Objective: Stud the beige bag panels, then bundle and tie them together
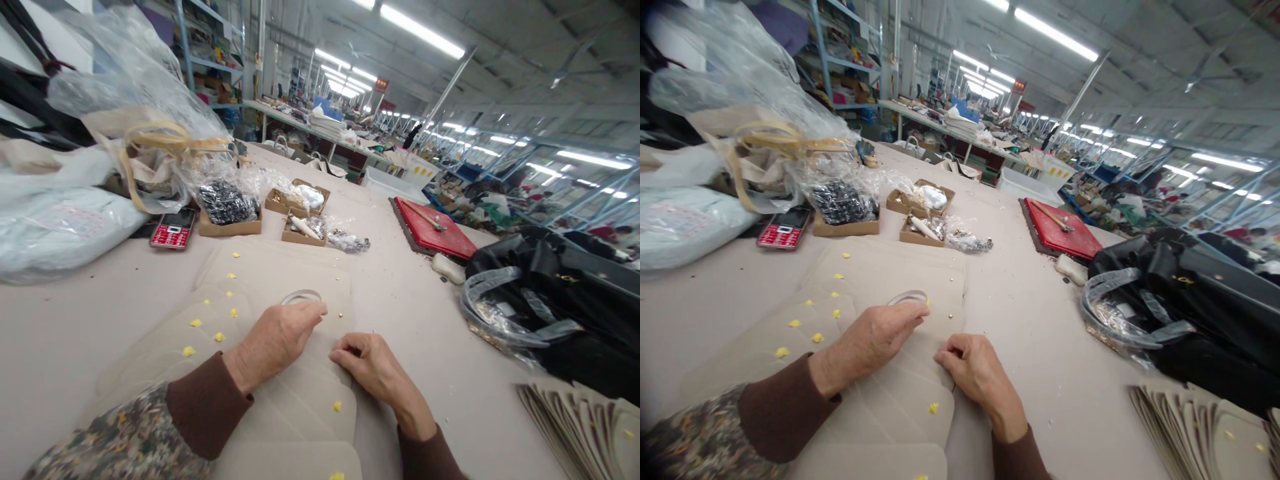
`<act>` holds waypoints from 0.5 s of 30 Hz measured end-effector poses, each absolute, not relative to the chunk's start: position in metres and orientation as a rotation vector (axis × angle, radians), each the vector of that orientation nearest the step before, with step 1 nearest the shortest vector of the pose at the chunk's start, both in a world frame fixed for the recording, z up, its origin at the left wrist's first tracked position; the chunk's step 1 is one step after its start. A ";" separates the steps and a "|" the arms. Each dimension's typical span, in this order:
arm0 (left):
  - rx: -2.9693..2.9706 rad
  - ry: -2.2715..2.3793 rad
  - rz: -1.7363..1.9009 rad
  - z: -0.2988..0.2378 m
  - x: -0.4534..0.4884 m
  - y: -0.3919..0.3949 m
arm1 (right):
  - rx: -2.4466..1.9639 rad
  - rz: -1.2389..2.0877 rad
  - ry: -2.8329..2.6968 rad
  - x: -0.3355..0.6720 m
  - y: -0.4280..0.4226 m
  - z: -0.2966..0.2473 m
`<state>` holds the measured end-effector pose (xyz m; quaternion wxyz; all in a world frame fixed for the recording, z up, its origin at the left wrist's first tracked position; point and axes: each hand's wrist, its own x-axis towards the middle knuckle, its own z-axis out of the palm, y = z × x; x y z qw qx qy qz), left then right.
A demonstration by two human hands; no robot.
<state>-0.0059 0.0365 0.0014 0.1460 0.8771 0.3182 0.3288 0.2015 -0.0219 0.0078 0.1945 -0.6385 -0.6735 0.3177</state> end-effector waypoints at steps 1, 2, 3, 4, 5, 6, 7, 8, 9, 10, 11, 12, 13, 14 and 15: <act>2.516 0.877 0.968 0.000 -0.006 0.036 | -1.777 0.901 -1.873 0.203 -0.022 0.007; 2.514 0.849 0.976 -0.001 -0.006 0.036 | -1.751 0.880 -1.835 0.203 -0.022 0.007; 2.521 0.830 0.969 -0.001 -0.006 0.035 | -1.708 0.835 -1.783 0.204 -0.021 0.006; 2.535 0.820 0.952 -0.002 -0.005 0.034 | -1.649 0.774 -1.730 0.203 -0.020 0.006; 2.552 0.819 0.937 -0.002 -0.004 0.033 | -1.582 0.709 -1.689 0.202 -0.019 0.006; 2.568 0.828 0.928 -0.002 -0.003 0.031 | -1.510 0.652 -1.674 0.200 -0.019 0.007; 2.583 0.838 0.929 -0.002 -0.002 0.030 | -1.443 0.609 -1.689 0.197 -0.019 0.008; 2.597 0.844 0.931 -0.002 -0.002 0.029 | -1.385 0.573 -1.726 0.194 -0.018 0.010; 2.610 0.846 0.939 -0.002 -0.001 0.028 | -1.341 0.534 -1.771 0.191 -0.018 0.011; 2.621 0.844 0.948 -0.002 0.000 0.027 | -1.306 0.496 -1.816 0.188 -0.018 0.013; 2.628 0.839 0.953 -0.002 0.001 0.027 | -1.280 0.459 -1.854 0.185 -0.019 0.013; 2.630 0.834 0.950 -0.002 0.001 0.026 | -1.264 0.421 -1.881 0.183 -0.019 0.013; 2.624 0.832 0.937 -0.002 0.002 0.026 | -1.258 0.381 -1.897 0.181 -0.019 0.013; 2.612 0.831 0.911 -0.001 0.002 0.026 | -1.260 0.336 -1.906 0.179 -0.019 0.012; 2.594 0.829 0.876 -0.001 0.002 0.025 | -1.268 0.291 -1.909 0.177 -0.020 0.010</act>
